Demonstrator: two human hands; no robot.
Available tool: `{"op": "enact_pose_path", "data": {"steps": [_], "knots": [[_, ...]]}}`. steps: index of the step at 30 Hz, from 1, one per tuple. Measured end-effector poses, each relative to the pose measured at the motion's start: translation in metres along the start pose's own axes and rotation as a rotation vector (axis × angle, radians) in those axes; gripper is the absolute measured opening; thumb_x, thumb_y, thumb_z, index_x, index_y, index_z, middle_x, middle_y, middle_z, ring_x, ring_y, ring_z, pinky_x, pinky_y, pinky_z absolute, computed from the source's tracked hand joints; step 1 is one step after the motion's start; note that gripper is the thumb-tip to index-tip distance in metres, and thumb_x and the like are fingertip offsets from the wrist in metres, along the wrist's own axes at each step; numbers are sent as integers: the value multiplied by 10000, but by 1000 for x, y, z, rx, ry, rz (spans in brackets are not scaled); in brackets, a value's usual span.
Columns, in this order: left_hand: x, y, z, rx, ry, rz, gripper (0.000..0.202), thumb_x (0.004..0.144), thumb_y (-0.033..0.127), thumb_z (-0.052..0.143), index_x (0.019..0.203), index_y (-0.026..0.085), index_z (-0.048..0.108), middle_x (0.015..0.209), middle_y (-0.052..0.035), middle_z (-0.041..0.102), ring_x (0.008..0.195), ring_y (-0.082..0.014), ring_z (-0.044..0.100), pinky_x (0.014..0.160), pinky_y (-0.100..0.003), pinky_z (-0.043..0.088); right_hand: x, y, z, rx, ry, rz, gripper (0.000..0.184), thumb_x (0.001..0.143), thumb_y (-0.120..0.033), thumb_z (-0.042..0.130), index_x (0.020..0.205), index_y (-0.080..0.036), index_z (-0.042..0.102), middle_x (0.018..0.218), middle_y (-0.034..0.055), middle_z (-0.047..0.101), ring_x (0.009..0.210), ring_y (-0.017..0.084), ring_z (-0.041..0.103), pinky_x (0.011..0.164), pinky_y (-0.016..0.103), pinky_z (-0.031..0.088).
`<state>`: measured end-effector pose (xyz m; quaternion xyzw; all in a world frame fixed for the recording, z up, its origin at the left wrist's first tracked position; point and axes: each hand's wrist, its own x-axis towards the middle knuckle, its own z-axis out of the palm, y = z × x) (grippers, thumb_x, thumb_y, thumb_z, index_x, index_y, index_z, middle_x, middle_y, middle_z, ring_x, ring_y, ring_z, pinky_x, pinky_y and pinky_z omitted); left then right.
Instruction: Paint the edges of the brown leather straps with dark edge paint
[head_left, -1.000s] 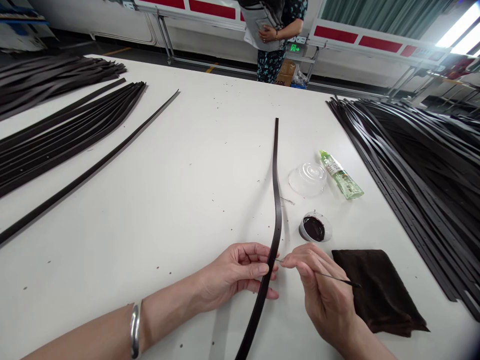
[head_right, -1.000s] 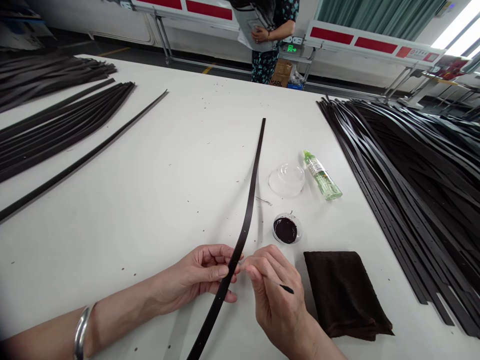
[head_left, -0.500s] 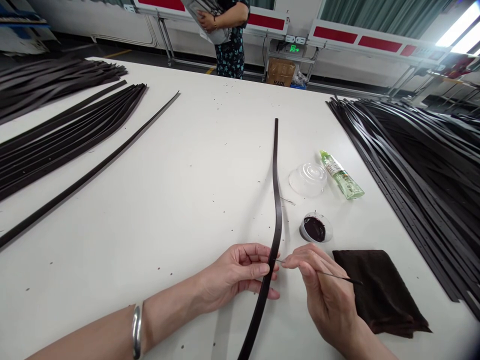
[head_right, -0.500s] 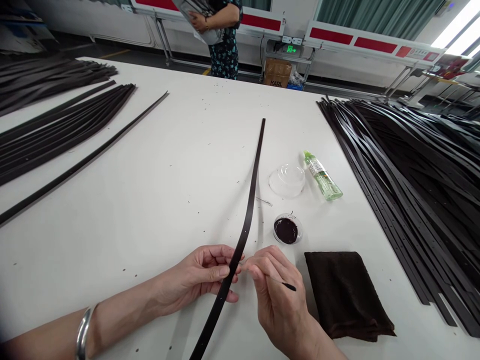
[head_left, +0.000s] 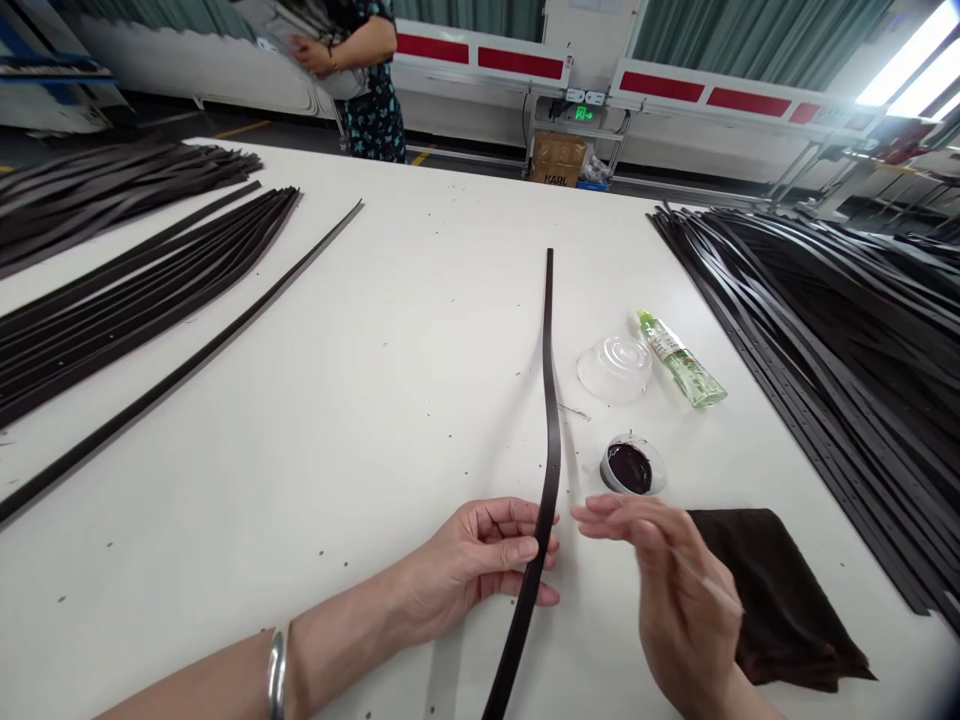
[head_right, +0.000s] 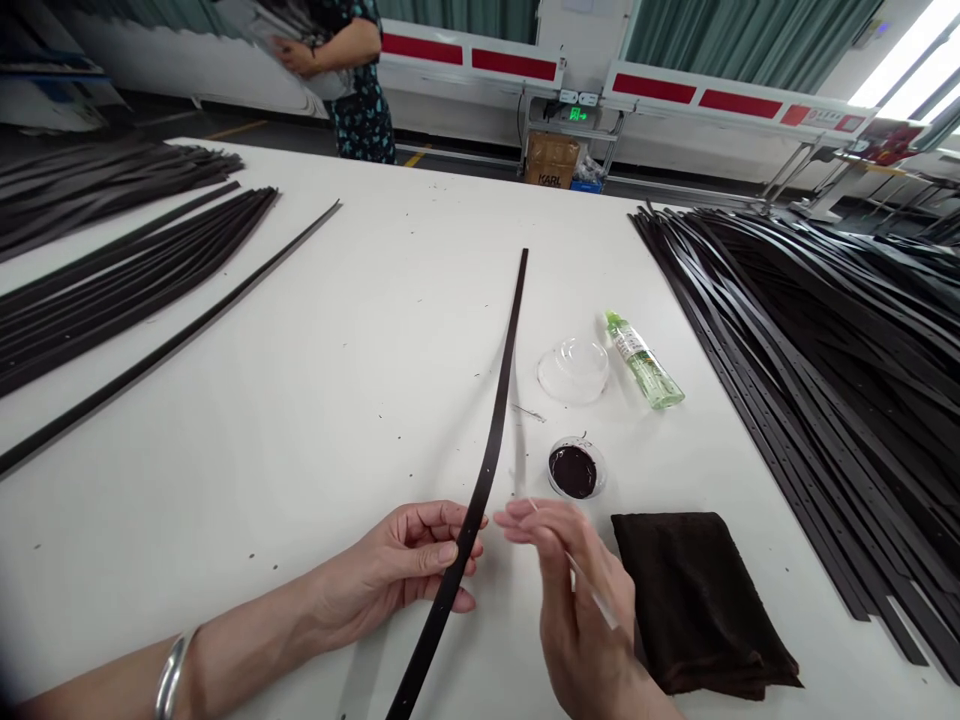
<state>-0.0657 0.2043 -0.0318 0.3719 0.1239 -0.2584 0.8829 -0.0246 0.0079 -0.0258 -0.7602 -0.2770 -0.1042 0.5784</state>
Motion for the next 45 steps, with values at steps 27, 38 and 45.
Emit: {"op": "enact_pose_path", "data": {"steps": [27,38,45], "knots": [[-2,3,6,27,134,-84,221,740,261,810,931,167,754,817,-48,677,743,-141,593,704,-280,576,55,40,-53,-471,-55,11,388,1044,-327,367,771,-205,614,703,15,601,727,170,563,713,325,472],[-1,-1,0,33,112,-89,210,783,264,774,971,181,731,846,-38,672,734,-128,576,712,-282,560,52,53,-42,-566,-121,-90,381,1046,-285,355,753,-200,584,681,19,570,748,184,517,801,358,458],[-2,-1,1,29,105,-86,212,779,257,779,966,169,730,837,-40,662,737,-126,563,706,-273,556,51,56,-40,-540,-119,-77,392,1043,-315,373,737,-203,592,669,20,576,737,187,523,719,331,447]]}}
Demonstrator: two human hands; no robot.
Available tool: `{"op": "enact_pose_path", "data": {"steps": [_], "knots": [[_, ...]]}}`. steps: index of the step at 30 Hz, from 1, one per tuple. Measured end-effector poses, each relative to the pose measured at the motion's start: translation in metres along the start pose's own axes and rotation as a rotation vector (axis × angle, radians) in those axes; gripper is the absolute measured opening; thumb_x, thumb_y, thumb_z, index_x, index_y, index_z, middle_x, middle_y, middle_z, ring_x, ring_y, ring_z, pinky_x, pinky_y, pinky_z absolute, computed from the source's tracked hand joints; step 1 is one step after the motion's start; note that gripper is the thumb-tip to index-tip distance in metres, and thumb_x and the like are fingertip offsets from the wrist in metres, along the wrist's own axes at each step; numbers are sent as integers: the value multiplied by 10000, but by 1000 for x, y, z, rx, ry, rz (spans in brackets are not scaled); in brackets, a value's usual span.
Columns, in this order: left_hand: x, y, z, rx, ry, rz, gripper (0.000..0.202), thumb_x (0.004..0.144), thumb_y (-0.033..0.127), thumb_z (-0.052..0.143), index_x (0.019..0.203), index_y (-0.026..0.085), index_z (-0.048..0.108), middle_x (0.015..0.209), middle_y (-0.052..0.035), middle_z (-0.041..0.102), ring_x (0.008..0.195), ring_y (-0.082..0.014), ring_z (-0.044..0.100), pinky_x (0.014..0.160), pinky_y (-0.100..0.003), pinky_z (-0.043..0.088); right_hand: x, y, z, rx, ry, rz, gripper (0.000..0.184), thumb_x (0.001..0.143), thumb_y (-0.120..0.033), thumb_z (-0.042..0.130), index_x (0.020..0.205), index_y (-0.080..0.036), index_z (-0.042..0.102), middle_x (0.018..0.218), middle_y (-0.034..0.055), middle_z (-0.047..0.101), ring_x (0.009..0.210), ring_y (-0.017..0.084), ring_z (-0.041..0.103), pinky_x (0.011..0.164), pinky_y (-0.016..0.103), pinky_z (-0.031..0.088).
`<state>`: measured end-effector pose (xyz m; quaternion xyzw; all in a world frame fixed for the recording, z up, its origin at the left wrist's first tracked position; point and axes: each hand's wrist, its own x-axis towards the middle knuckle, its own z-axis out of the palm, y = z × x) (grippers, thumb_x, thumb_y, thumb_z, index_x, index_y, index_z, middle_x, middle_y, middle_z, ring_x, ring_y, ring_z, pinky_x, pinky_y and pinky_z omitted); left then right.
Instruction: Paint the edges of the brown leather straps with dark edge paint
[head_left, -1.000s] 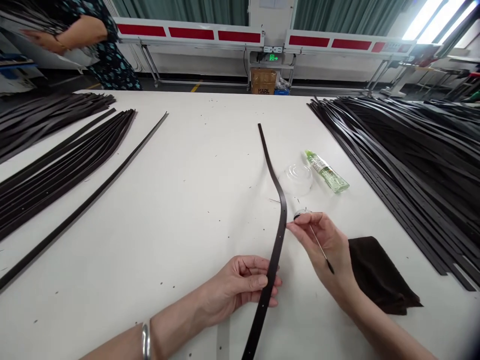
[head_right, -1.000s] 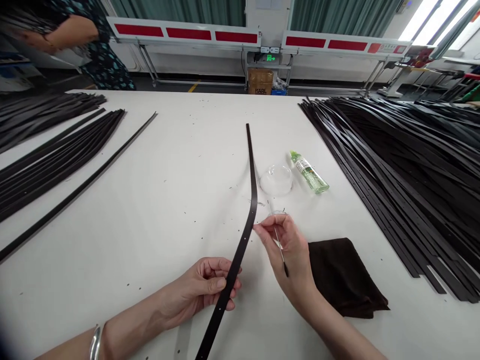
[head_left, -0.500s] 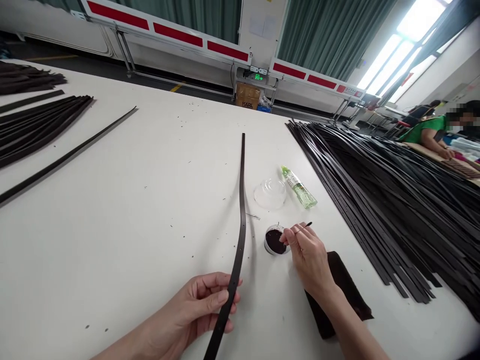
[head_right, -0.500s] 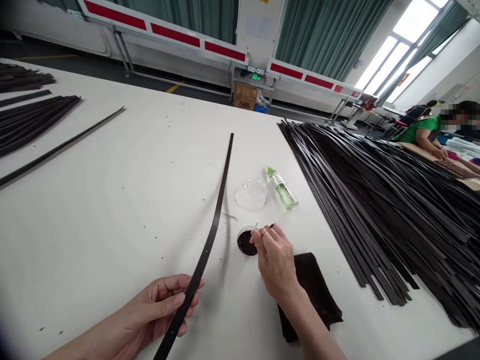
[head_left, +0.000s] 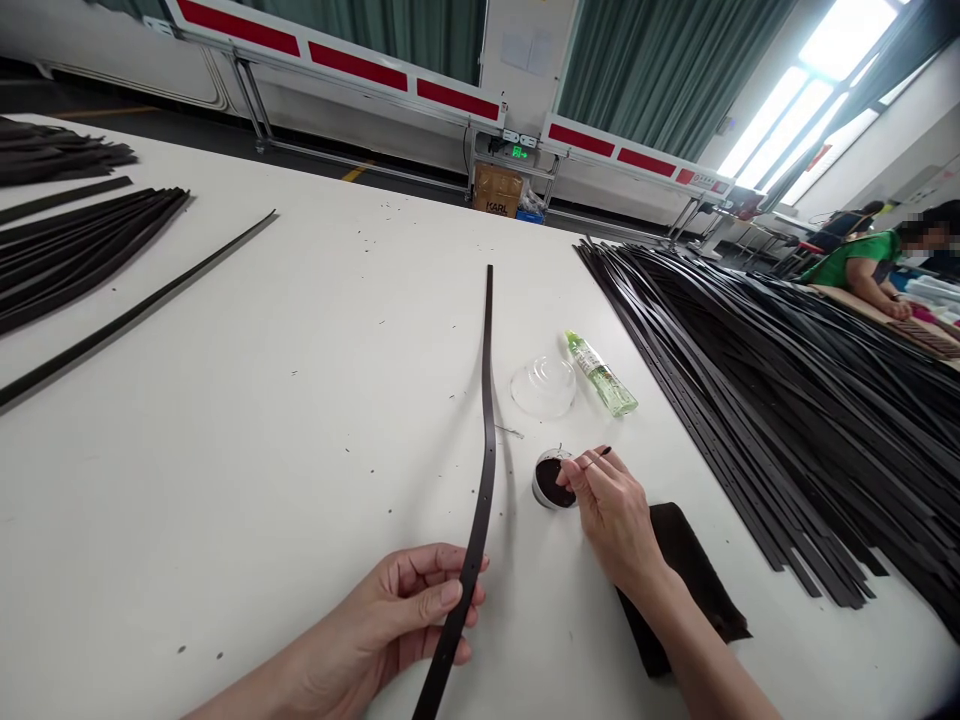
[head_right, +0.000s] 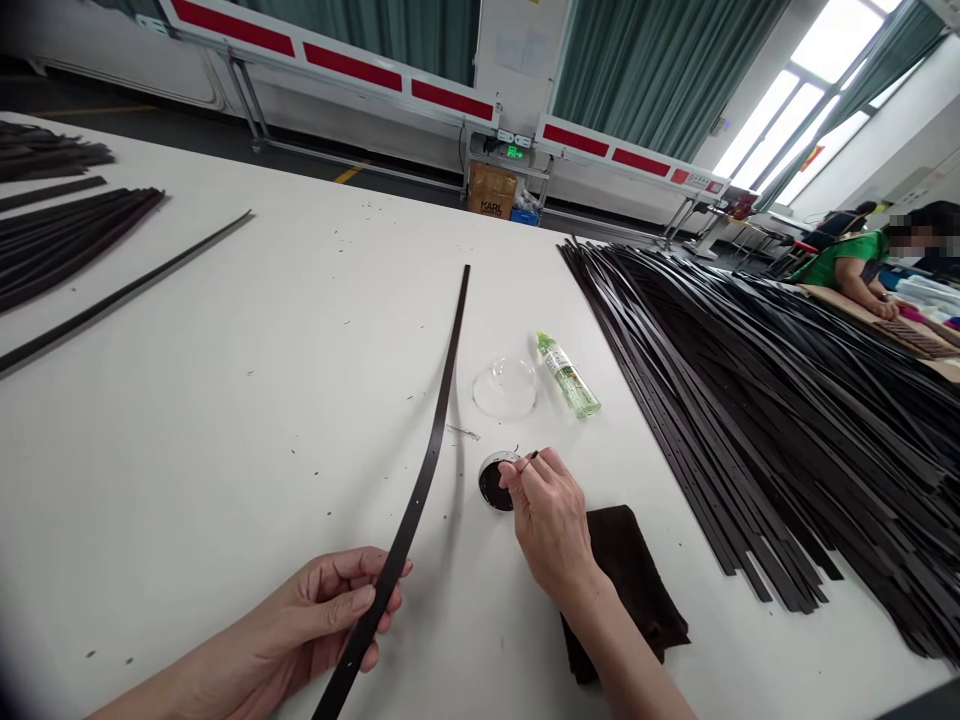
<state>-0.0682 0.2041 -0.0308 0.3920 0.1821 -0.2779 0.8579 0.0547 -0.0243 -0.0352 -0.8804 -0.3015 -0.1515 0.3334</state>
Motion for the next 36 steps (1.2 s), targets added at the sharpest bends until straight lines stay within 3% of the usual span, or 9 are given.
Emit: {"op": "enact_pose_path", "data": {"steps": [6,11,14,19,25,28,36], "knots": [[1,-1,-1,-14,0,10,204,784,241,775,970,174,727,865,-50,664,781,-141,577,713,-282,558,-1,-12,-13,109,94,141,382,1045,-325,369,766,-201,599,712,18,612,717,169,564,723,317,465],[1,1,0,-22,-19,21,190,802,219,757,976,159,713,870,-46,653,737,-121,564,725,-300,562,-7,-27,-18,563,184,480,416,1013,-444,430,775,-187,653,759,41,643,720,173,594,681,295,492],[1,2,1,-25,-50,32,182,809,202,747,980,155,705,873,-42,638,740,-117,561,725,-310,570,-12,-36,-14,693,153,513,410,997,-457,464,760,-185,657,753,41,635,732,174,588,720,301,486],[2,0,2,-35,-85,61,181,815,175,732,989,148,691,901,-50,623,790,-134,582,732,-332,587,-21,-58,-10,655,81,372,381,1031,-353,408,781,-190,645,777,36,647,757,169,601,730,295,460],[4,-3,0,-36,-143,69,181,823,162,721,996,141,673,939,-64,628,842,-149,607,743,-337,602,-27,-71,-5,539,-18,-47,297,997,-91,349,886,-165,614,804,38,630,774,159,568,753,337,443],[3,-2,0,-45,-152,62,142,834,154,708,969,138,667,918,-54,622,827,-135,603,747,-331,606,-27,-74,-3,507,-48,-192,271,945,-2,365,965,-147,593,819,44,635,779,160,551,729,341,452],[4,-2,0,-28,-183,71,120,837,153,703,949,136,665,880,-34,585,817,-127,585,742,-321,611,-24,-78,0,519,-55,-264,318,899,66,364,1006,-153,568,841,43,645,772,163,558,710,352,461]]}}
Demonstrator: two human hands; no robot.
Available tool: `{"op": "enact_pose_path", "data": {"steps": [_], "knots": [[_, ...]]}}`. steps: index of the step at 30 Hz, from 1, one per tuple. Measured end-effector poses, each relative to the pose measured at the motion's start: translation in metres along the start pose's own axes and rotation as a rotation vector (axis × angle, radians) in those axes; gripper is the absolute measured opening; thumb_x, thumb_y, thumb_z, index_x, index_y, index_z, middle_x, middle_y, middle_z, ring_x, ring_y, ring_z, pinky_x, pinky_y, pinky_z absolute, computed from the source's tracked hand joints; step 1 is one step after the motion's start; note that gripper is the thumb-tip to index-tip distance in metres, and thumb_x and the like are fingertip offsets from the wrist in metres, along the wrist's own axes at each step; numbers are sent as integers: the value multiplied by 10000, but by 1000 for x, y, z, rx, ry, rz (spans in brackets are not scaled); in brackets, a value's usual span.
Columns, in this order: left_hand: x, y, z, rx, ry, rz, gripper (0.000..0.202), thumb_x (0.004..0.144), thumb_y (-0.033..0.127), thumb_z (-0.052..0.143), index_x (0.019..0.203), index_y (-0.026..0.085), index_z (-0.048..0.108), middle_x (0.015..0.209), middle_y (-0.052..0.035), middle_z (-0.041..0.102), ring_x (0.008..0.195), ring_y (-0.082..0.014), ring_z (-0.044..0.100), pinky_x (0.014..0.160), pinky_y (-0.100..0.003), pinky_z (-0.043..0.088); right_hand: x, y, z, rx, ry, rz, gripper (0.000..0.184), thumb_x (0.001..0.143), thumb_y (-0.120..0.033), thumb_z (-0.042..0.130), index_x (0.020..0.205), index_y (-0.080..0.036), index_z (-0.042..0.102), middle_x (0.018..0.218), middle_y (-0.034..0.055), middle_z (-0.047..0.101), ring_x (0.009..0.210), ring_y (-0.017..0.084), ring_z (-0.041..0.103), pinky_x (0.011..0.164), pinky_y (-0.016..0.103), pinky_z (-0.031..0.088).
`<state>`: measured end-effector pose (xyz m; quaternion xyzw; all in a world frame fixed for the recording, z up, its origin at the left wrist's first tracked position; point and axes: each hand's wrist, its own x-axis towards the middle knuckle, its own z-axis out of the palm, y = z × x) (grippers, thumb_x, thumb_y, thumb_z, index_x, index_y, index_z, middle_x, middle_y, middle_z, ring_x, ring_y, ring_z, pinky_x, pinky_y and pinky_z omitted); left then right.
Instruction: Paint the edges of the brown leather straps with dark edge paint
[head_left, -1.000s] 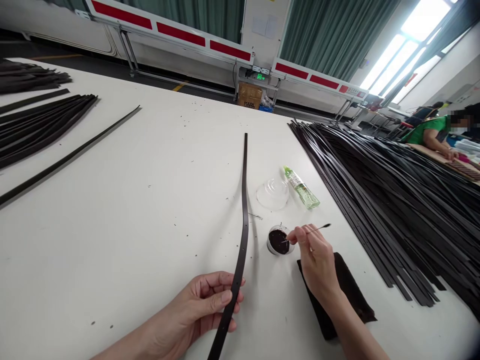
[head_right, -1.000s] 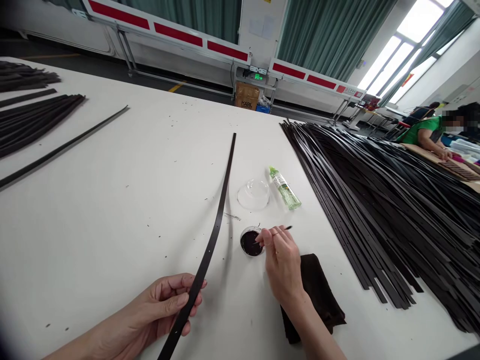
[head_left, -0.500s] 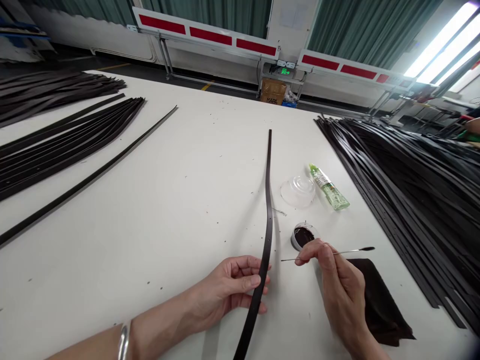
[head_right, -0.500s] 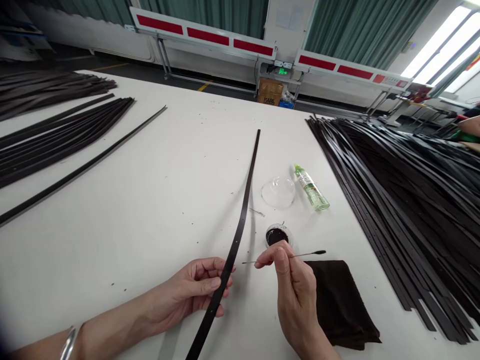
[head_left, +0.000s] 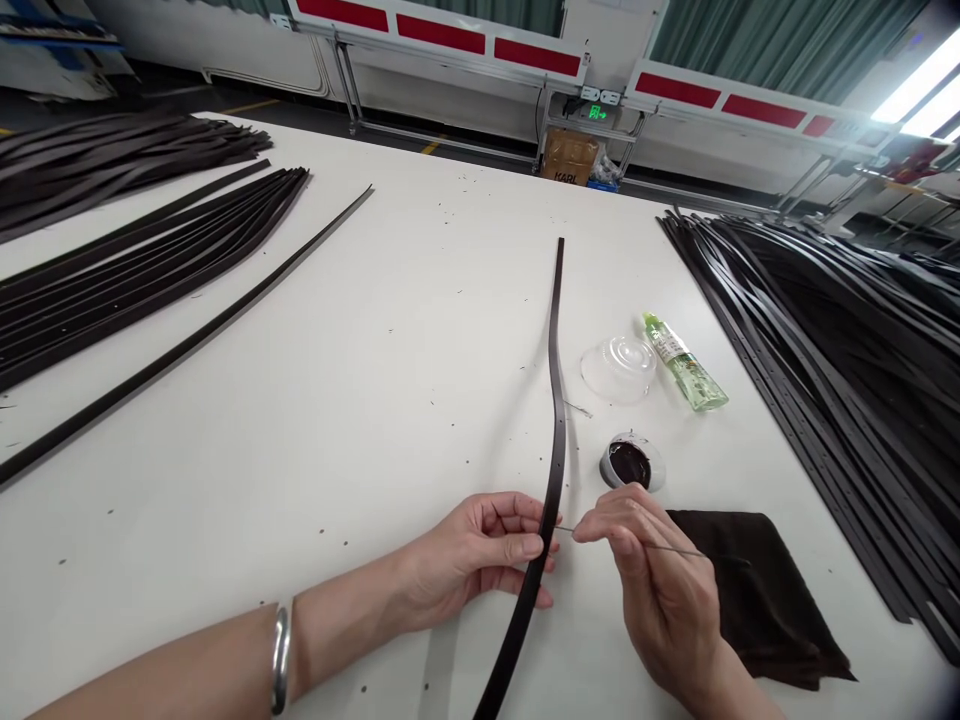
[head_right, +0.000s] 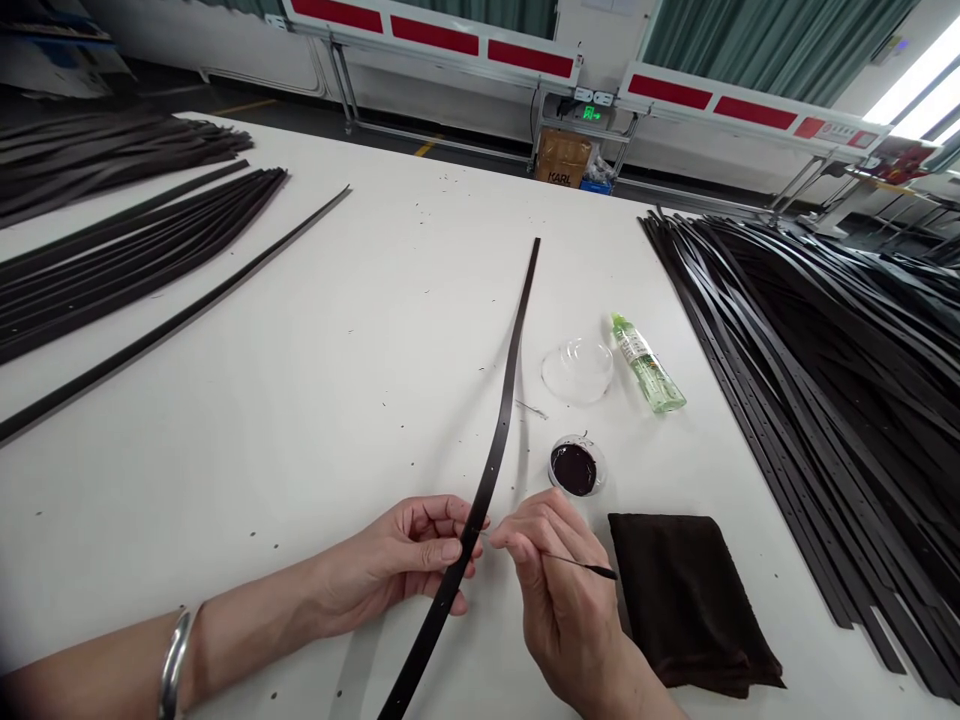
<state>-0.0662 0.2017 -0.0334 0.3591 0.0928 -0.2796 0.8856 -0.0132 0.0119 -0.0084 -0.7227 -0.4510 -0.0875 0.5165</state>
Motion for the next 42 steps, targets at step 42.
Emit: {"op": "enact_pose_path", "data": {"steps": [42], "knots": [[0,1,1,69,-20,12,153,834,197,706,970,148,656,917,-47,561,807,-136,557,753,-352,595,1,-2,5,-92,-1,-51,276,924,25,392,1011,-174,562,799,45,659,732,175,584,658,340,489]]}}
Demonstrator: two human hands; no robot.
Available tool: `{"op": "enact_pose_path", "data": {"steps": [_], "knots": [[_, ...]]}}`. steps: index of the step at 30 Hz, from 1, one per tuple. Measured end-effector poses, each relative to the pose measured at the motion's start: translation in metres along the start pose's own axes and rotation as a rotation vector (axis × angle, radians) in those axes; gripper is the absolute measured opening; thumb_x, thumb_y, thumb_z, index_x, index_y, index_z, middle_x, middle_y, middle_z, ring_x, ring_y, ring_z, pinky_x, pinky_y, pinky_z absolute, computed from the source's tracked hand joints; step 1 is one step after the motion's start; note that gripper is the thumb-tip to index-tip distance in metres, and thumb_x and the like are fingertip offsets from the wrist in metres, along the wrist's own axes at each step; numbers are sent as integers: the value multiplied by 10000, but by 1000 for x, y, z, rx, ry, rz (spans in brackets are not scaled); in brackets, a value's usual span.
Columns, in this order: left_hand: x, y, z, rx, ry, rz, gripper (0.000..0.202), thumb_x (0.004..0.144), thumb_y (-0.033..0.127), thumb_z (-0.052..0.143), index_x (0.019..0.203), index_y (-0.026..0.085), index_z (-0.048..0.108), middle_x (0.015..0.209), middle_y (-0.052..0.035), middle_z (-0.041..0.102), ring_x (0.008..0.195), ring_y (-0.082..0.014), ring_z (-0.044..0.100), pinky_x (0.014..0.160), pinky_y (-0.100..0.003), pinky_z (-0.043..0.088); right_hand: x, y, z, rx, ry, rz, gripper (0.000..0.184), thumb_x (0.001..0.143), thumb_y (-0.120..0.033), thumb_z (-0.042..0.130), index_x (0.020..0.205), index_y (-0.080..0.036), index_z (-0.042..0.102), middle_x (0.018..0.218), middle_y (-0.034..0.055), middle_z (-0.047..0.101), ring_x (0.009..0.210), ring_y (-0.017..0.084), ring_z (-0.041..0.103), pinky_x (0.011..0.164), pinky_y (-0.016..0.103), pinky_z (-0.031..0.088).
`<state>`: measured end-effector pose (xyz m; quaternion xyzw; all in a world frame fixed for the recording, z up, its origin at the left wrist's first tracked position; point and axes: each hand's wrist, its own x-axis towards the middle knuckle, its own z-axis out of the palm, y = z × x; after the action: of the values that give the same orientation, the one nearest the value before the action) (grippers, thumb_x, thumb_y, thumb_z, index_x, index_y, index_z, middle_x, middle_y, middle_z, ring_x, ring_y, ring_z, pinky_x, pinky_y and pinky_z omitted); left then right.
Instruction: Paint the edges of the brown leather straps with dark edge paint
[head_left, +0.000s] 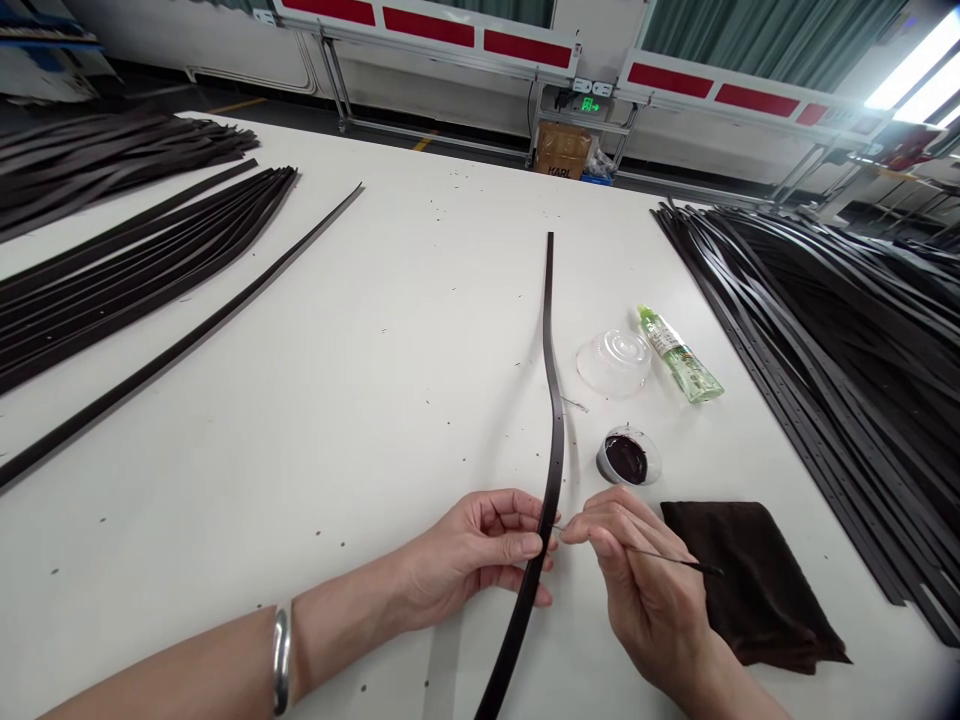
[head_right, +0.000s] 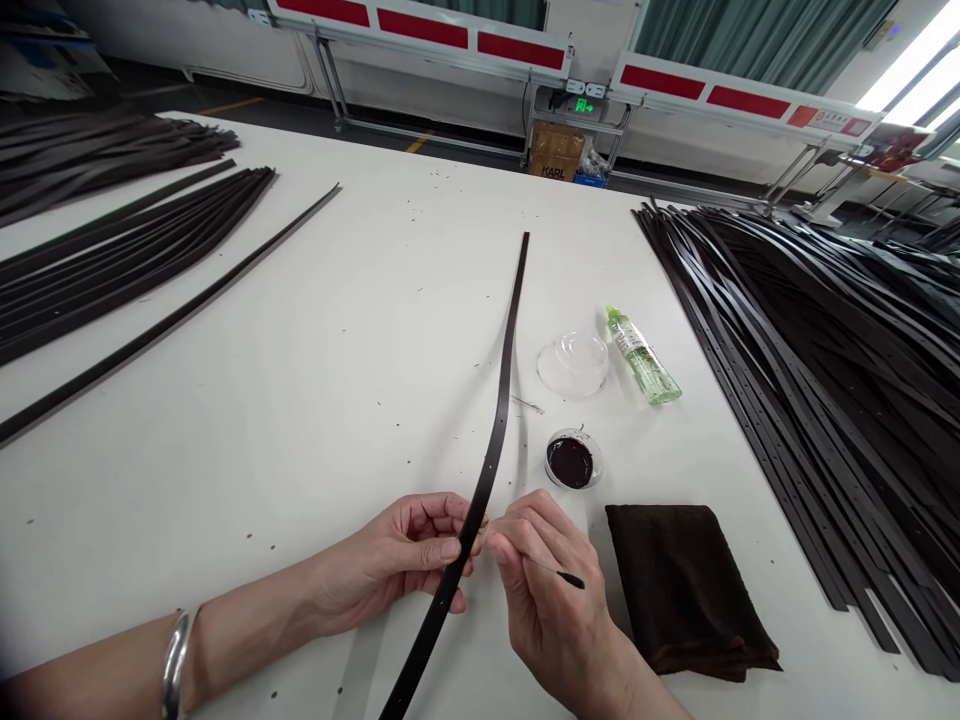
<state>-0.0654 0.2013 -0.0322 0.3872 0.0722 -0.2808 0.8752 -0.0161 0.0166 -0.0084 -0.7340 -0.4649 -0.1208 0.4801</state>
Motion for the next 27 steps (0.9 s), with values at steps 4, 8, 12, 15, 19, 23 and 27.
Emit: {"op": "enact_pose_path", "data": {"steps": [4,8,12,15,19,23,27], "knots": [[0,1,0,0,0,9,150,836,198,703,967,145,654,916,-50,574,810,-138,562,752,-359,593,1,0,1,14,8,-24,289,916,43,392,1038,-163,555,803,53,655,739,177,580,659,341,487],[0,1,1,-1,7,7,157,826,212,717,956,148,658,918,-47,581,810,-141,566,751,-362,593,-1,0,2,2,6,-17,285,922,36,398,1035,-176,552,804,48,653,737,174,578,665,340,491],[0,1,1,-10,23,-4,192,803,234,744,964,158,671,891,-39,591,807,-146,567,751,-358,591,-1,1,0,-6,8,-9,282,923,32,398,1038,-169,559,805,50,665,740,175,588,663,335,493],[0,1,2,-17,32,-4,204,789,249,759,955,163,678,874,-33,593,806,-148,565,754,-361,589,0,1,0,3,-2,7,275,922,27,401,1030,-166,566,806,51,666,733,177,587,670,340,494],[0,1,2,-25,37,2,201,792,243,757,954,156,679,905,-43,601,810,-145,568,767,-366,587,-2,0,-2,31,-20,24,281,938,4,393,1045,-164,591,809,50,682,742,180,614,667,334,508],[-1,-1,0,-47,57,-4,203,785,225,764,957,163,677,903,-47,626,825,-153,592,767,-357,587,-12,0,-4,126,92,199,315,1002,-94,338,1006,-177,641,853,55,692,728,164,658,665,321,548],[-1,-1,-1,-74,63,-13,208,790,211,760,975,171,674,918,-54,642,823,-148,608,770,-346,584,-18,2,2,172,298,459,216,1018,-180,403,995,-180,618,1003,72,658,845,178,686,759,351,590]]}}
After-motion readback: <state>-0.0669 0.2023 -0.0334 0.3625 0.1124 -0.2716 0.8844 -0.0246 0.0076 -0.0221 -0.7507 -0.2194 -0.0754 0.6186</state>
